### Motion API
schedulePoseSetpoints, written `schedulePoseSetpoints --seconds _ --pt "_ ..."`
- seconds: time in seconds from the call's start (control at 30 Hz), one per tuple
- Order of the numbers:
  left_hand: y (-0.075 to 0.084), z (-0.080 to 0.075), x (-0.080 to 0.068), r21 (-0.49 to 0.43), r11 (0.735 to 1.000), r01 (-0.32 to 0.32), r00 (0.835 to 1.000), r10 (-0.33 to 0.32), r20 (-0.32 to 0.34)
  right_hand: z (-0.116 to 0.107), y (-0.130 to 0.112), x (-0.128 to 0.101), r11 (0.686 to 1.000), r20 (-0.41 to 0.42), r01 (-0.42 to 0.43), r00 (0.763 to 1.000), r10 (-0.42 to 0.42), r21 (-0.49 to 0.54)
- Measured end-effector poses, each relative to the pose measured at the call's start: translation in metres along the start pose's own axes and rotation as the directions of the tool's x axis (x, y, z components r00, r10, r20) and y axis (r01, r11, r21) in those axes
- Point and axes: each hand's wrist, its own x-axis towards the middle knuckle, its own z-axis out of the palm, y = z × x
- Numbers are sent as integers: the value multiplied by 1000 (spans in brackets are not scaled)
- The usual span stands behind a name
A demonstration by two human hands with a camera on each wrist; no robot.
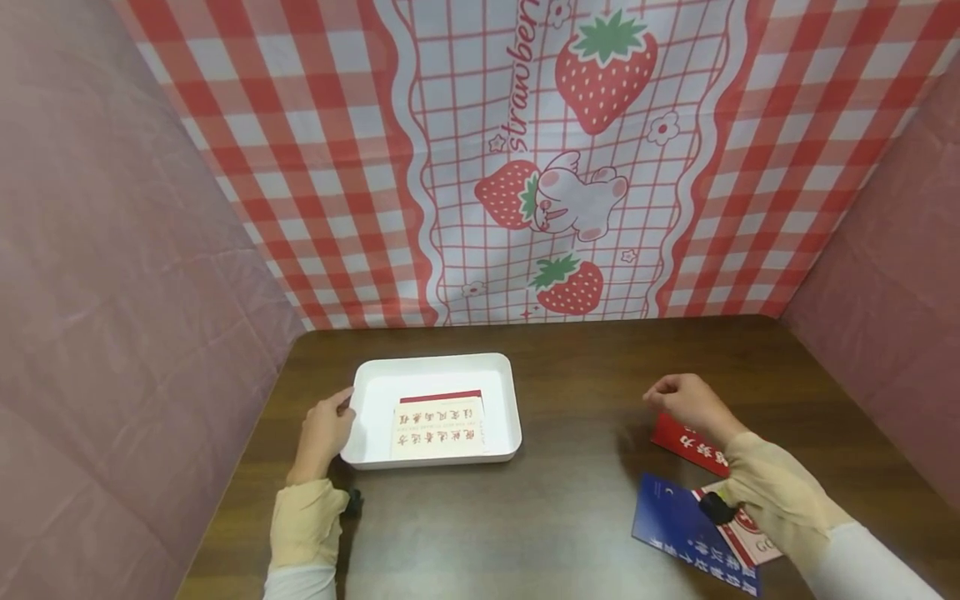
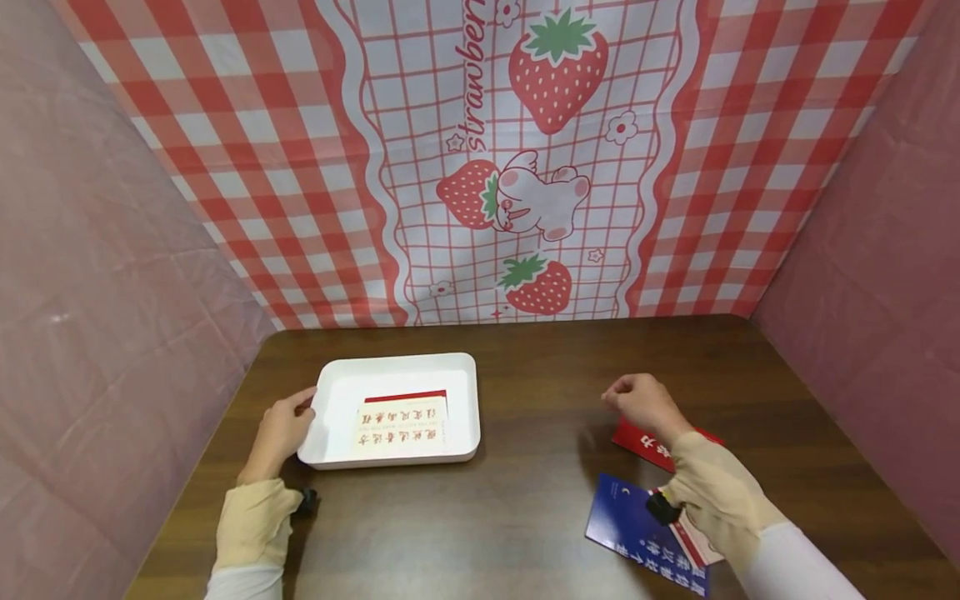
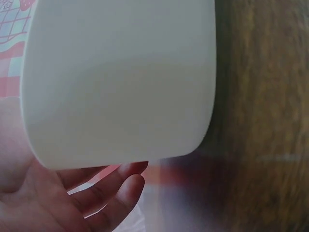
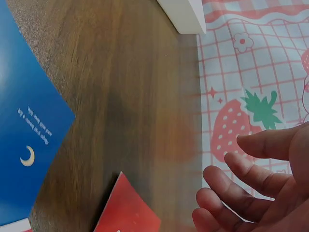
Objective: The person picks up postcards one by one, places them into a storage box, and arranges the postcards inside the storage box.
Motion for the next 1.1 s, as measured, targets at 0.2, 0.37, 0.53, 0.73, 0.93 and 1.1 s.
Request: schedulePoseSetpoints --seconds 0.2,0.37,0.53,0.73,0.93,1.1 --pt "0 1 -1 -7 1000 9 1000 -9 18 -8 5 -4 998 33 -41 999 39 43" --pt "0 1 -1 -6 1000 17 1000 -17 22 -16 11 -8 998 37 -58 998 56 40" --pt "0 1 -1 -5 1000 19 1000 -19 22 -22 18 -10 996 43 -86 995 85 26" --pt "0 2 -2 10 1000 13 1000 -14 22 -27 28 -14 991 43 -132 990 131 10" --pt "-1 1 -1 -6 1000 16 1000 -16 19 -31 37 -13 991 41 -136 990 136 -9" --pt "1 0 0 -12 1000 14 1000 -14 20 -32 46 -13 986 49 -164 985 165 -22"
